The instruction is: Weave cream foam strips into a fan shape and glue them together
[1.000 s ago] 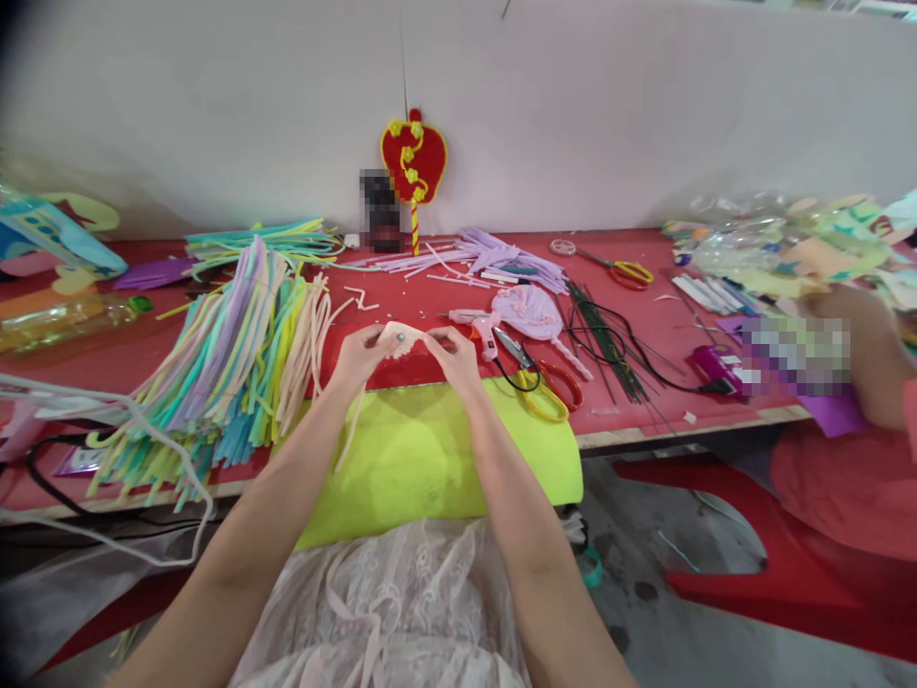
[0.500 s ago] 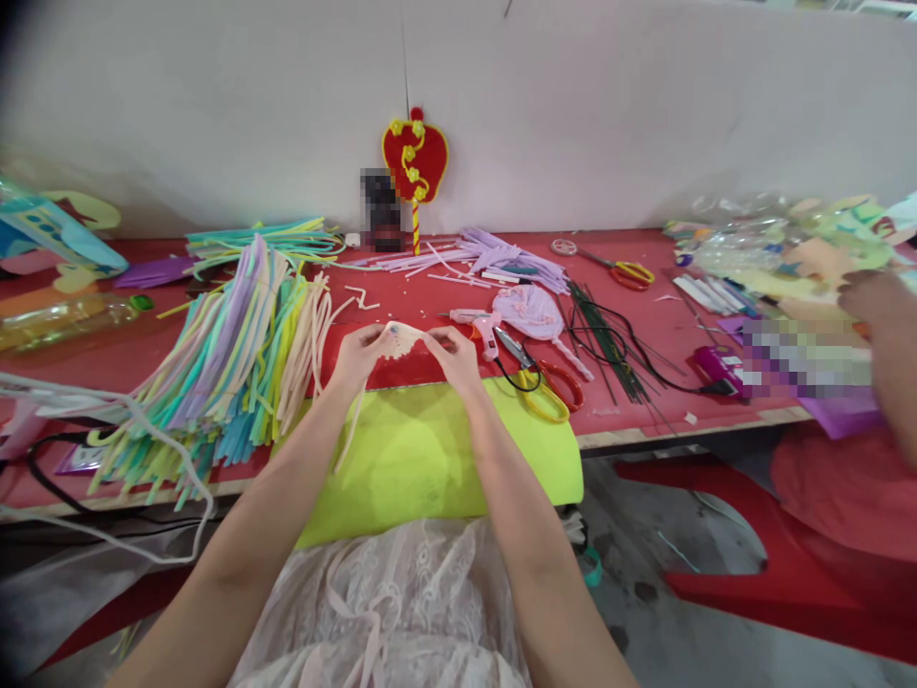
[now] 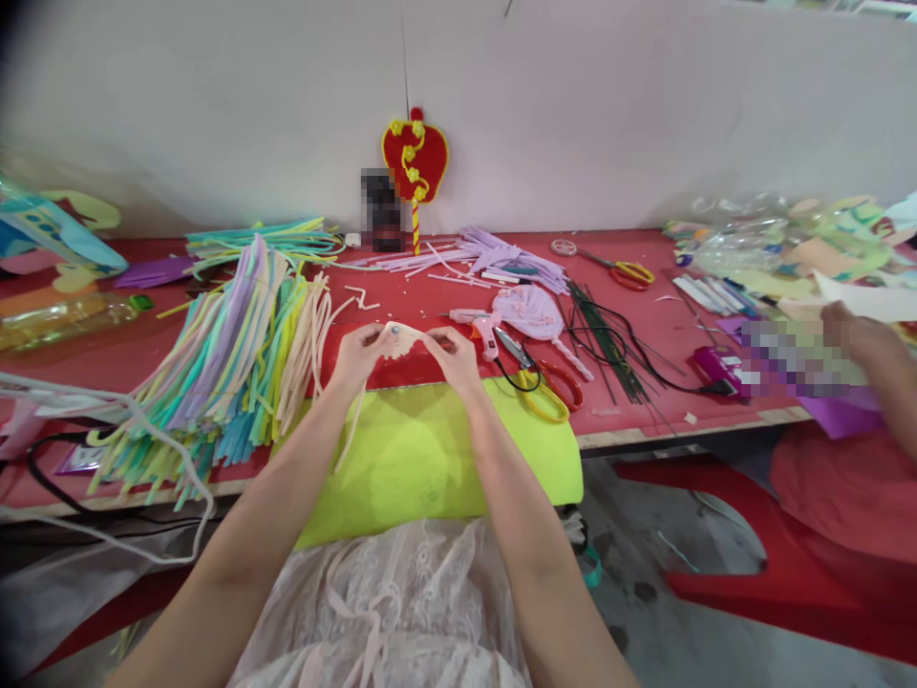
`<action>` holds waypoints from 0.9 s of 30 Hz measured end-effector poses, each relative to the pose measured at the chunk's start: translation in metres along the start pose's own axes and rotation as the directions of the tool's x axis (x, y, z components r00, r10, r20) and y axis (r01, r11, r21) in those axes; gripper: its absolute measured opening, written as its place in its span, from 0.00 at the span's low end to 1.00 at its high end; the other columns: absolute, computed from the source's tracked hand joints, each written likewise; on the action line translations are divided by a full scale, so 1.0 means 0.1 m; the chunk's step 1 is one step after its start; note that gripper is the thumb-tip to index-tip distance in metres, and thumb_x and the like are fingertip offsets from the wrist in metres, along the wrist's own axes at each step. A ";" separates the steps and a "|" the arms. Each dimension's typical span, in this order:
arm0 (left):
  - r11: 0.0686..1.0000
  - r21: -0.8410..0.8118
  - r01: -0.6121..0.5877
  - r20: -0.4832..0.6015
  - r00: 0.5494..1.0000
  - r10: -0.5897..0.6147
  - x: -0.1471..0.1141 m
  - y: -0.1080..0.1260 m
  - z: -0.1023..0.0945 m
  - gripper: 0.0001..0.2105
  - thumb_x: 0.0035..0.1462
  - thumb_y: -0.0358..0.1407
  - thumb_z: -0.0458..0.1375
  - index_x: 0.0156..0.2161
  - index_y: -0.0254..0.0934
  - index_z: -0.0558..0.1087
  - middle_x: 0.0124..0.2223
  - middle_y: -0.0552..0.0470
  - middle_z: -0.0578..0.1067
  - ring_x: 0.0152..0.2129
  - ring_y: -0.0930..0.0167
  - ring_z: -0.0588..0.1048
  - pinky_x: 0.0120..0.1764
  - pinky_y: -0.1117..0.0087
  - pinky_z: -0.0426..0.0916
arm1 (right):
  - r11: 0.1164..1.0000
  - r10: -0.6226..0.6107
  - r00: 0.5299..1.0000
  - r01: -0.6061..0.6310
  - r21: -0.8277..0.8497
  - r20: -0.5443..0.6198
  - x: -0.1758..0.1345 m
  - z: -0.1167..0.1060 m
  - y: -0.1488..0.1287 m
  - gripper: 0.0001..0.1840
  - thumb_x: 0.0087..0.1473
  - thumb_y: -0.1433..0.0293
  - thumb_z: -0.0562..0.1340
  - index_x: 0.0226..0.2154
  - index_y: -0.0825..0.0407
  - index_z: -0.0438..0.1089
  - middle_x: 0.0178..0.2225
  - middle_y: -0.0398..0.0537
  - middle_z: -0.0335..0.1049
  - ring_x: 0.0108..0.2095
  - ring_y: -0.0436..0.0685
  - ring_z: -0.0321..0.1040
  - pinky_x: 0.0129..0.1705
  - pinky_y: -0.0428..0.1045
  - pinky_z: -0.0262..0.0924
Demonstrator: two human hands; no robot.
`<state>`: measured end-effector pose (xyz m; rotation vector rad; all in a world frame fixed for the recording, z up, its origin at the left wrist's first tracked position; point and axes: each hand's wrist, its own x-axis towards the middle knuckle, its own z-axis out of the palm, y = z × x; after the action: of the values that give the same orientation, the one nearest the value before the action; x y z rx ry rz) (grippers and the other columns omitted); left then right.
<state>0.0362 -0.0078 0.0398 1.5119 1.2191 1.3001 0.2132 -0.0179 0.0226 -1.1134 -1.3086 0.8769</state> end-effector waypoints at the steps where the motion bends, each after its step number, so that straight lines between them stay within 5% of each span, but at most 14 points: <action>1: 1.000 0.007 -0.003 0.000 1.000 0.003 0.00 0.01 0.00 0.14 0.52 0.45 0.59 0.27 0.35 0.74 0.23 0.55 0.71 0.21 0.75 0.66 0.27 0.74 0.60 | 1.000 -0.002 1.000 0.002 -0.001 0.001 0.00 0.00 0.00 0.15 0.47 0.58 0.64 0.30 0.52 0.71 0.30 0.46 0.72 0.32 0.53 0.67 0.38 0.50 0.62; 27: 0.990 0.136 -0.032 -0.002 0.999 0.033 0.00 0.01 -0.03 0.16 0.54 0.46 0.56 0.23 0.36 0.69 0.21 0.56 0.67 0.20 0.75 0.65 0.28 0.73 0.59 | 1.000 0.021 0.999 -0.021 -0.016 0.031 0.00 0.01 -0.01 0.14 0.46 0.57 0.64 0.29 0.51 0.70 0.29 0.46 0.72 0.32 0.54 0.68 0.38 0.52 0.63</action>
<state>0.0333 -0.0083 0.0412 1.6319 1.3130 1.2633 0.2126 -0.0182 0.0235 -1.1318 -1.3338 0.9043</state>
